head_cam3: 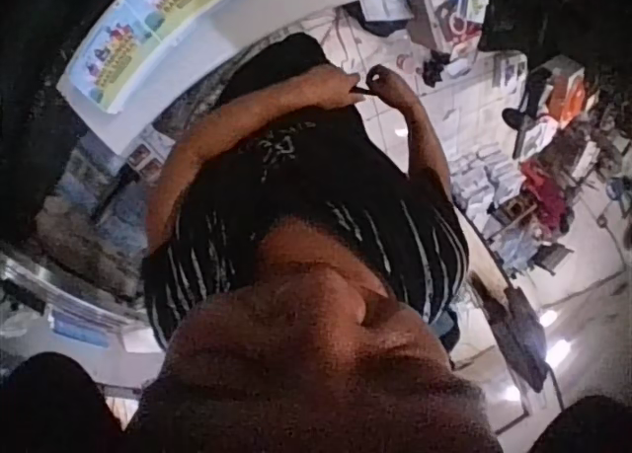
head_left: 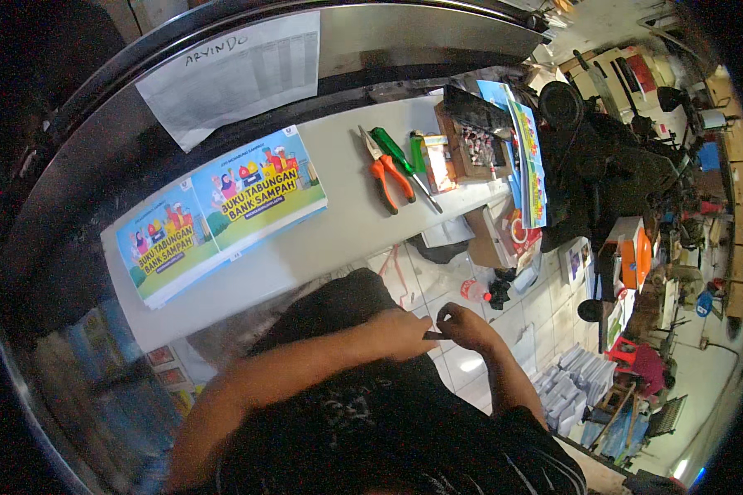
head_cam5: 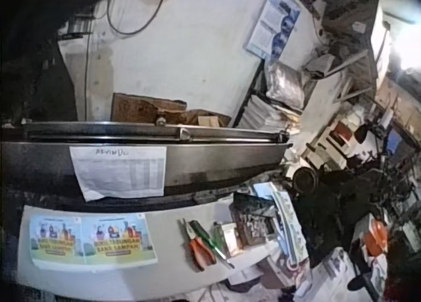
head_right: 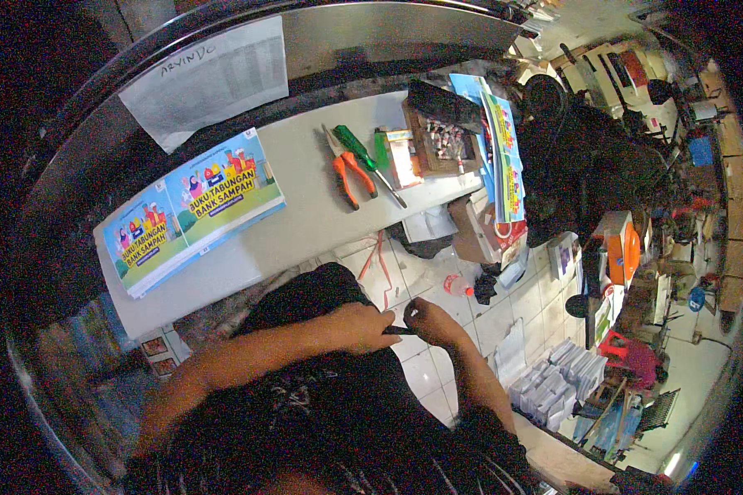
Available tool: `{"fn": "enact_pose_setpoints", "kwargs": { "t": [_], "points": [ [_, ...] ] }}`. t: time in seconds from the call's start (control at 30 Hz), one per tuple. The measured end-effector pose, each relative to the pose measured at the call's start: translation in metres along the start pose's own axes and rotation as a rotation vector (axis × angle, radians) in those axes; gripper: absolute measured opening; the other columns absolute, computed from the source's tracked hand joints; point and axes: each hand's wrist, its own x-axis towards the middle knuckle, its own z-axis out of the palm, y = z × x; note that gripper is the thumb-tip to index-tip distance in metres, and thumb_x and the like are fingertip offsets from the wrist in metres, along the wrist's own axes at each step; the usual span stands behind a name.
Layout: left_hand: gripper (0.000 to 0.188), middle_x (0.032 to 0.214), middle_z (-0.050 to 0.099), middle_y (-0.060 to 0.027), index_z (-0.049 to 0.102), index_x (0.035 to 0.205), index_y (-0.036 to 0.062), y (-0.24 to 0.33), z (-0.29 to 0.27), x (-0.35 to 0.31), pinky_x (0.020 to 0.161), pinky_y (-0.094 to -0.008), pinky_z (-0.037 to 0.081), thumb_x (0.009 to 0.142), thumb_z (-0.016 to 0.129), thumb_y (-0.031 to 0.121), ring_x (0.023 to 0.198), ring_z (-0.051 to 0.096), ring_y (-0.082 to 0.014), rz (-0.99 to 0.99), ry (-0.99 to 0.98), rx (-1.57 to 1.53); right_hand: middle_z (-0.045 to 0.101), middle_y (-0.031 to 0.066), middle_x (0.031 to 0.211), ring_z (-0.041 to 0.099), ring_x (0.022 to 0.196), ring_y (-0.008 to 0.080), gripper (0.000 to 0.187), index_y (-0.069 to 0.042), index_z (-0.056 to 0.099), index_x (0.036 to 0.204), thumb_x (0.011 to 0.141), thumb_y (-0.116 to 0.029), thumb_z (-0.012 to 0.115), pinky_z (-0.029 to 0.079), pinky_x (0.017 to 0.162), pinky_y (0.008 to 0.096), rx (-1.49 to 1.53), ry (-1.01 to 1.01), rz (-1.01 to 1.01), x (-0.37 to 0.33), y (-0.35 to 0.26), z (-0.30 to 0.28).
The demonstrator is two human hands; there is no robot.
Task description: The person assembles booklets by inserting printed inner pages into booklet covers and folding them by hand, then stacks and aligns a batch of booklets.
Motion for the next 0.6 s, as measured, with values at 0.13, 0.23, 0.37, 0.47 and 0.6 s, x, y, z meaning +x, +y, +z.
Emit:
{"fn": "enact_pose_setpoints", "kwargs": {
  "t": [0.13,0.23,0.37,0.47,0.6],
  "points": [
    [0.052,0.09,0.069,-0.024,0.062,0.106,0.0013,-0.004,0.001,-0.009,0.081,-0.054,0.054,0.095,0.051,0.05,0.085,0.068,-0.043,0.041,-0.046,0.082,0.069,0.0118,0.087,0.065,0.082,0.02,0.015,-0.006,0.066,0.095,0.084,-0.016,0.065,0.051,0.074,0.0366,-0.075,-0.154,-0.129,0.002,0.034,0.002],
    [0.053,0.092,0.07,-0.0242,0.062,0.107,0.001,-0.007,0.003,-0.012,0.082,-0.0541,0.054,0.095,0.05,0.051,0.087,0.068,-0.0431,0.035,-0.051,0.099,0.07,0.0117,0.088,0.064,0.081,0.0208,0.016,-0.007,0.067,0.098,0.085,-0.017,0.064,0.051,0.074,0.0366,-0.083,-0.277,-0.041,0.007,0.043,0.001],
    [0.056,0.095,0.07,-0.0244,0.063,0.107,0.0004,-0.016,0.001,-0.022,0.083,-0.0536,0.054,0.094,0.048,0.053,0.09,0.068,-0.0424,-0.017,-0.101,0.131,0.07,0.0114,0.092,0.065,0.084,0.0226,0.018,-0.007,0.066,0.102,0.088,-0.017,0.063,0.051,0.079,0.0362,-0.088,-0.308,-0.05,0.018,0.053,0.019],
    [0.066,0.1,0.07,-0.0239,0.069,0.104,0.0008,-0.032,-0.021,-0.036,0.085,-0.052,0.053,0.092,0.048,0.062,0.095,0.068,-0.0414,-0.126,-0.125,0.107,0.071,0.0138,0.093,0.066,0.087,0.023,0.023,-0.003,0.064,0.105,0.092,-0.021,0.061,0.051,0.08,0.0369,-0.092,-0.116,-0.141,0.034,0.032,0.034],
    [0.067,0.104,0.068,-0.0245,0.069,0.108,0.0046,-0.053,-0.036,-0.077,0.086,-0.0495,0.052,0.087,0.055,0.067,0.102,0.065,-0.0396,-0.191,-0.08,-0.009,0.071,0.0165,0.092,0.068,0.087,0.0296,0.036,0.001,0.059,0.114,0.094,-0.029,0.062,0.051,0.08,0.0373,-0.03,-0.183,-0.112,0.045,0.008,0.049]
  ]
}}
